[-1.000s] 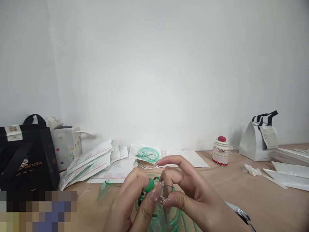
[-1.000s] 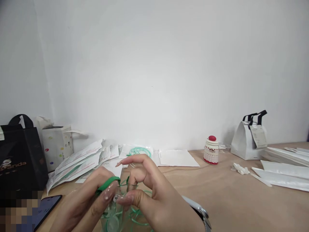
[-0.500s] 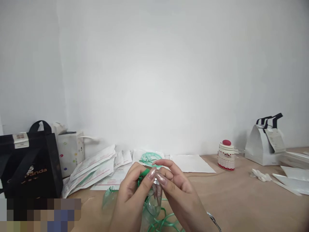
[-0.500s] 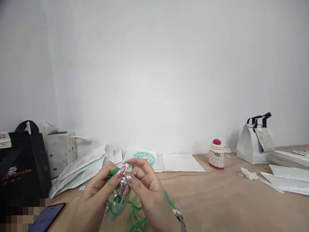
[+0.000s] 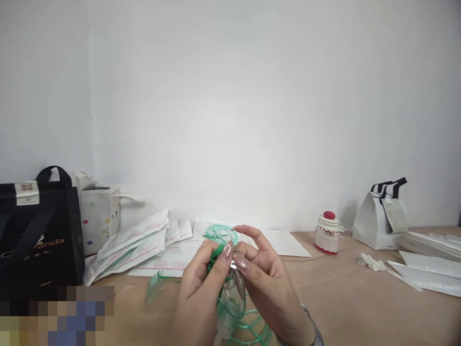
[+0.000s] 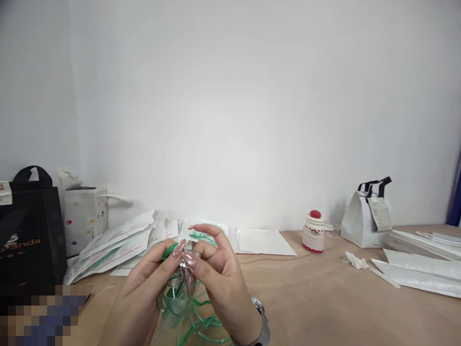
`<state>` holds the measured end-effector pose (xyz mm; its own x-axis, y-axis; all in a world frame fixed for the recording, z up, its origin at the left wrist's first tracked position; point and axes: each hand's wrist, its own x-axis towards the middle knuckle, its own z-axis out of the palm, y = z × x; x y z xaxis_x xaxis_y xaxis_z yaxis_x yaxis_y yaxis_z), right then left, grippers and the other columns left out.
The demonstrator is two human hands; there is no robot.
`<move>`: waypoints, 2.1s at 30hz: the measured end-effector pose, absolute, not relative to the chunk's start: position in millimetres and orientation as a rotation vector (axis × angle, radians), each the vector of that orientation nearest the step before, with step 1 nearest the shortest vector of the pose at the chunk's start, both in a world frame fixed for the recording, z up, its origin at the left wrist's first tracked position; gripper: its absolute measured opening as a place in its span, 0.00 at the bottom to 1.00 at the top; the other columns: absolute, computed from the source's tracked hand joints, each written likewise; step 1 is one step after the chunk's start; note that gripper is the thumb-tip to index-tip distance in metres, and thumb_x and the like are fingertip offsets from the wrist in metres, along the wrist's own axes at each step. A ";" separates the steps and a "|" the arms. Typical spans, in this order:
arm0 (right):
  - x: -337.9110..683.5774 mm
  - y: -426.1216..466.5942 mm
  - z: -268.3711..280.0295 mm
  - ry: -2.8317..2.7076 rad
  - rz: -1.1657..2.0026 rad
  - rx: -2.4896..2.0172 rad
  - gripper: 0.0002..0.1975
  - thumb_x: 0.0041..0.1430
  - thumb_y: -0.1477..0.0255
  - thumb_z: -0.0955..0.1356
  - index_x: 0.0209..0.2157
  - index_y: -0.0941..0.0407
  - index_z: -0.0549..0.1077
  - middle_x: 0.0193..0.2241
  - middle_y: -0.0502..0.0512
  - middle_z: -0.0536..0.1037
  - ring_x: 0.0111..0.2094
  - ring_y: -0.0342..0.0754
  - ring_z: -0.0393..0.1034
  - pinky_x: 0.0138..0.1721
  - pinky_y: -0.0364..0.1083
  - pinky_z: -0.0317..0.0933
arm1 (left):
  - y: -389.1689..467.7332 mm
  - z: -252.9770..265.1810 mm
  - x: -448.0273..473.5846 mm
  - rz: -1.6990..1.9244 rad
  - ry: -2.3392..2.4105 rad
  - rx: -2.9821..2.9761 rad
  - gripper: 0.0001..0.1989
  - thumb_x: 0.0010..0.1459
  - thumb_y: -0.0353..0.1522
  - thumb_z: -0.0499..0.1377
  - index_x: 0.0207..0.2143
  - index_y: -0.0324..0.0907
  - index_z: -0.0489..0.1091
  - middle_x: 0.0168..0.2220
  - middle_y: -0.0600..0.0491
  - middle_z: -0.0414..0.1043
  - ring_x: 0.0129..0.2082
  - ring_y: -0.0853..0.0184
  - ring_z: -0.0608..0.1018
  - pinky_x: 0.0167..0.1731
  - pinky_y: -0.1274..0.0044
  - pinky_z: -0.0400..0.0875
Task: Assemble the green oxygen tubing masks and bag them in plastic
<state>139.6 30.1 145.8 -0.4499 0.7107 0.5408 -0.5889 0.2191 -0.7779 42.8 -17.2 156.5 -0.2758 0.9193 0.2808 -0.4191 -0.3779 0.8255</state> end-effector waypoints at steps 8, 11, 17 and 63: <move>155.3 31.3 161.0 -1.411 1.338 -0.198 0.22 0.50 0.70 0.70 0.46 0.50 0.60 0.20 0.44 0.64 0.23 0.42 0.60 0.27 0.44 0.57 | -12.0 151.9 41.1 1.734 0.785 0.986 0.15 0.45 0.42 0.62 0.33 0.43 0.74 0.26 0.53 0.73 0.29 0.65 0.73 0.29 0.76 0.67; 155.6 31.1 162.1 -1.439 1.340 -0.190 0.20 0.51 0.71 0.69 0.46 0.50 0.61 0.21 0.44 0.65 0.23 0.42 0.60 0.28 0.44 0.57 | -10.2 150.5 39.3 1.723 0.796 0.835 0.17 0.46 0.42 0.61 0.36 0.42 0.73 0.32 0.50 0.75 0.32 0.63 0.75 0.30 0.74 0.69; 146.9 34.3 155.6 -1.535 1.167 -0.263 0.17 0.54 0.69 0.66 0.45 0.51 0.61 0.29 0.48 0.66 0.32 0.44 0.62 0.35 0.44 0.58 | -9.9 149.2 41.5 1.783 0.774 0.726 0.16 0.47 0.41 0.62 0.36 0.42 0.72 0.33 0.52 0.75 0.33 0.65 0.76 0.30 0.77 0.70; 169.8 45.1 164.4 -1.937 1.547 -0.411 0.21 0.47 0.56 0.68 0.16 0.57 0.59 0.12 0.42 0.60 0.12 0.34 0.44 0.14 0.39 0.37 | -21.4 150.8 43.4 1.822 0.862 1.241 0.13 0.50 0.37 0.59 0.17 0.43 0.65 0.18 0.60 0.57 0.21 0.74 0.61 0.20 0.84 0.58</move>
<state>169.8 45.1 164.4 -0.7602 0.5902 0.2717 -0.1345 0.2661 -0.9545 43.4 -21.4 150.8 -0.2431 0.8659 0.4372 -0.2107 -0.4871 0.8475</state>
